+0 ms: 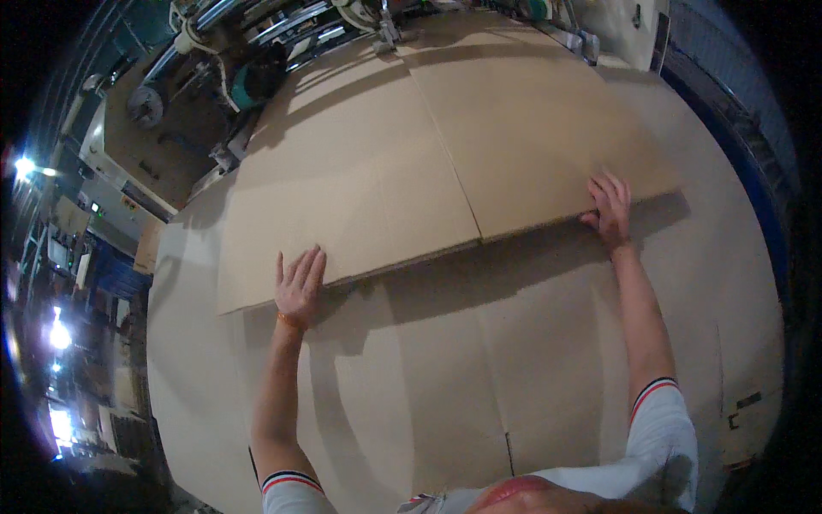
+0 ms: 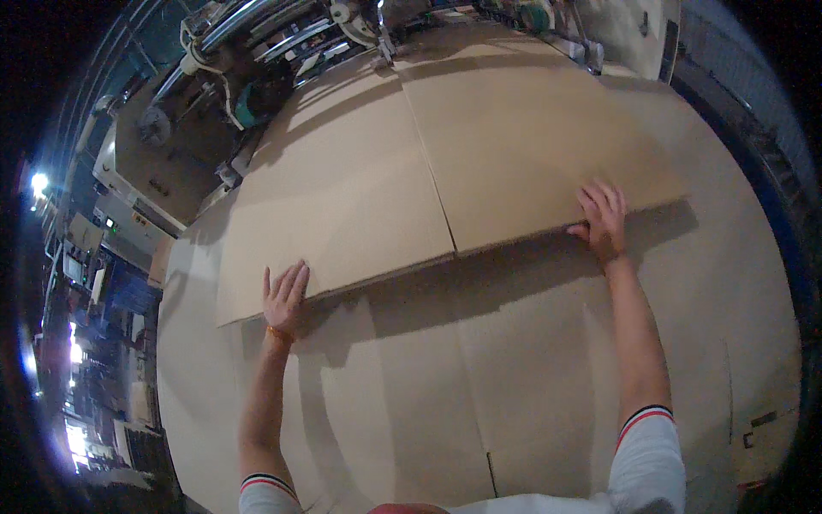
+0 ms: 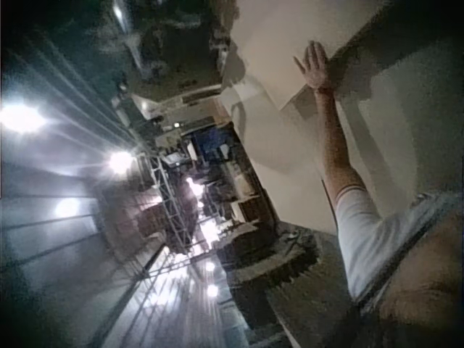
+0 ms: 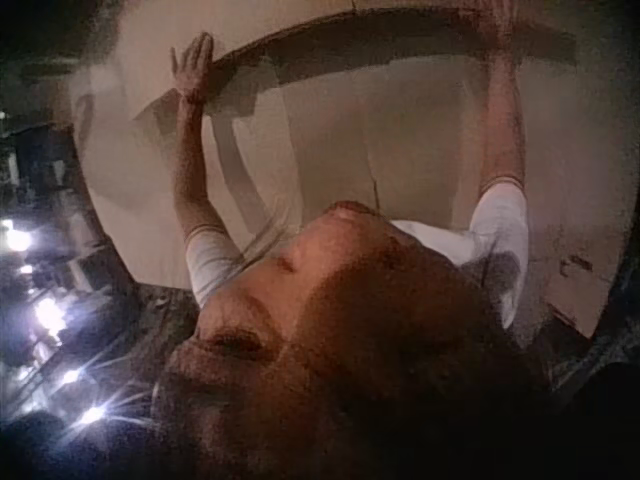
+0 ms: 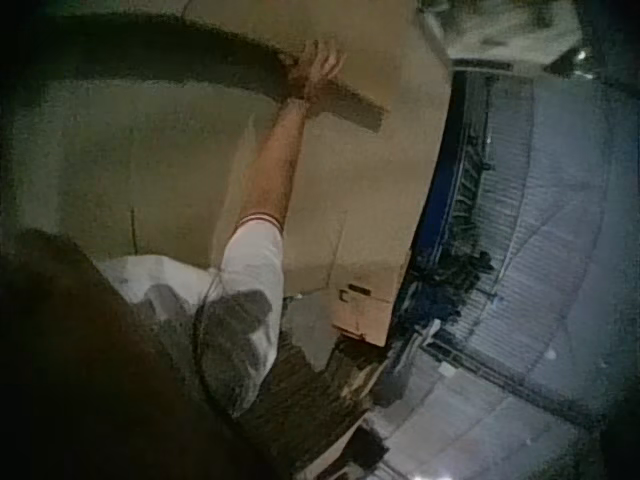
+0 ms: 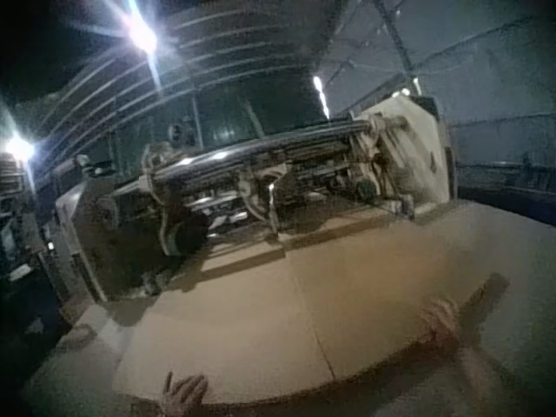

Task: The person repeatedly picks up large flat cardboard sheets from a stack and feeds them into a machine. The hands lift each sheet, align it, and place it onto the machine's intake area, then return to the stack for the next sheet.

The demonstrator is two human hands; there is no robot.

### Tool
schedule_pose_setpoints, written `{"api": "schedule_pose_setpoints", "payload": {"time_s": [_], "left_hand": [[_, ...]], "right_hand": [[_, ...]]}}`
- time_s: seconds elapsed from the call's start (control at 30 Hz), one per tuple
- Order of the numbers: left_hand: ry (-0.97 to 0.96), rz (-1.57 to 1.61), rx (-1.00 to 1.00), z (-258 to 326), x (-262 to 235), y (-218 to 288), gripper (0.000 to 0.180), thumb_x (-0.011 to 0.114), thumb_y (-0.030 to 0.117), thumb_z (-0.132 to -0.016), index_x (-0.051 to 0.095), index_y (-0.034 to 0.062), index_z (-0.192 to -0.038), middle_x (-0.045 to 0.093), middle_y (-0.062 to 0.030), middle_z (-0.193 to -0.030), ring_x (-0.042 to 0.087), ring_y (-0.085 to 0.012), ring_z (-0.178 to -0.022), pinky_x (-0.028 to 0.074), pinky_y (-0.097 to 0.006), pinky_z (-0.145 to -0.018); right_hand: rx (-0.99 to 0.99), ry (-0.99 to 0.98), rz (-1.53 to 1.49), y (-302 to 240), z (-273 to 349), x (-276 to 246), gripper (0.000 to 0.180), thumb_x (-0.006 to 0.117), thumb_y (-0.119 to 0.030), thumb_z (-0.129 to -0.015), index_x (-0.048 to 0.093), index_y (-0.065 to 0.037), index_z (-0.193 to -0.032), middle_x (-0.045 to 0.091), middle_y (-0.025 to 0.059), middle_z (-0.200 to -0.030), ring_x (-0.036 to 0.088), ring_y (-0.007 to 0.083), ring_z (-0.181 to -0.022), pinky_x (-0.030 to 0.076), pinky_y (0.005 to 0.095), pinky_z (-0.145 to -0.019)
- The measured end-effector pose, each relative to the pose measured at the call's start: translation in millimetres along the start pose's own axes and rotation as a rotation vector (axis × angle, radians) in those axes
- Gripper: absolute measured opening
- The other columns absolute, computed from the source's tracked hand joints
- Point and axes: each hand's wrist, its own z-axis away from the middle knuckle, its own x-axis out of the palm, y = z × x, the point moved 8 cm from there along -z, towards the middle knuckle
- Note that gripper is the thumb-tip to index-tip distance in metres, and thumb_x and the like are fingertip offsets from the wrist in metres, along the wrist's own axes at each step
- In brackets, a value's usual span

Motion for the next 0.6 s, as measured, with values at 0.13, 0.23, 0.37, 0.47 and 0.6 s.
{"api": "schedule_pose_setpoints", "payload": {"time_s": [0.13, 0.23, 0.37, 0.47, 0.6], "left_hand": [[0.045, -0.099, 0.001, -24, 47, -30, 0.037, 0.059, 0.01, -0.085, 0.061, 0.0145, -0.122, 0.064, -0.0002, -0.118, 0.059, -0.0185, -0.11, 0.032, -0.052, -0.109], [0.084, -0.131, -0.047, -45, 82, -53, 0.035, 0.059, 0.015, -0.087, 0.061, 0.0199, -0.122, 0.065, 0.0012, -0.116, 0.059, -0.0192, -0.109, 0.031, -0.051, -0.111], [0.092, -0.16, -0.145, -50, 109, -68, 0.037, 0.059, 0.024, -0.089, 0.058, 0.0272, -0.126, 0.061, 0.0042, -0.12, 0.057, -0.0179, -0.112, 0.025, -0.052, -0.114], [0.041, -0.285, -0.225, -43, 112, -72, 0.049, 0.061, 0.027, -0.088, 0.049, 0.0274, -0.135, 0.05, 0.0024, -0.136, 0.048, -0.0192, -0.125, 0.017, -0.056, -0.115], [0.05, -0.2, -0.437, -35, 103, -63, 0.067, 0.059, 0.026, -0.088, 0.03, 0.0225, -0.148, 0.024, -0.0057, -0.155, 0.024, -0.0259, -0.142, 0.008, -0.061, -0.114]], "right_hand": [[-0.018, 0.021, 0.043, 20, -26, 46, 0.071, 0.057, -0.061, -0.076, 0.055, -0.009, -0.123, 0.055, 0.0115, -0.126, 0.046, 0.0363, -0.122, 0.03, 0.0551, -0.106], [-0.041, -0.001, 0.089, 30, -58, 84, 0.071, 0.051, -0.064, -0.078, 0.056, -0.007, -0.12, 0.055, 0.0124, -0.124, 0.046, 0.0363, -0.121, 0.032, 0.0516, -0.107], [-0.058, -0.011, 0.076, 34, -66, 91, 0.071, 0.05, -0.063, -0.081, 0.053, -0.006, -0.122, 0.05, 0.0132, -0.132, 0.04, 0.0364, -0.128, 0.029, 0.0507, -0.11], [0.004, -0.069, 0.1, 28, -75, 90, 0.073, 0.052, -0.06, -0.084, 0.047, -0.006, -0.131, 0.039, 0.0138, -0.143, 0.03, 0.0366, -0.136, 0.025, 0.0501, -0.113], [0.215, 0.051, 0.004, 33, -68, 73, 0.08, 0.054, -0.054, -0.088, 0.027, -0.007, -0.146, 0.018, 0.0137, -0.155, 0.017, 0.0372, -0.142, 0.02, 0.0493, -0.116]]}}
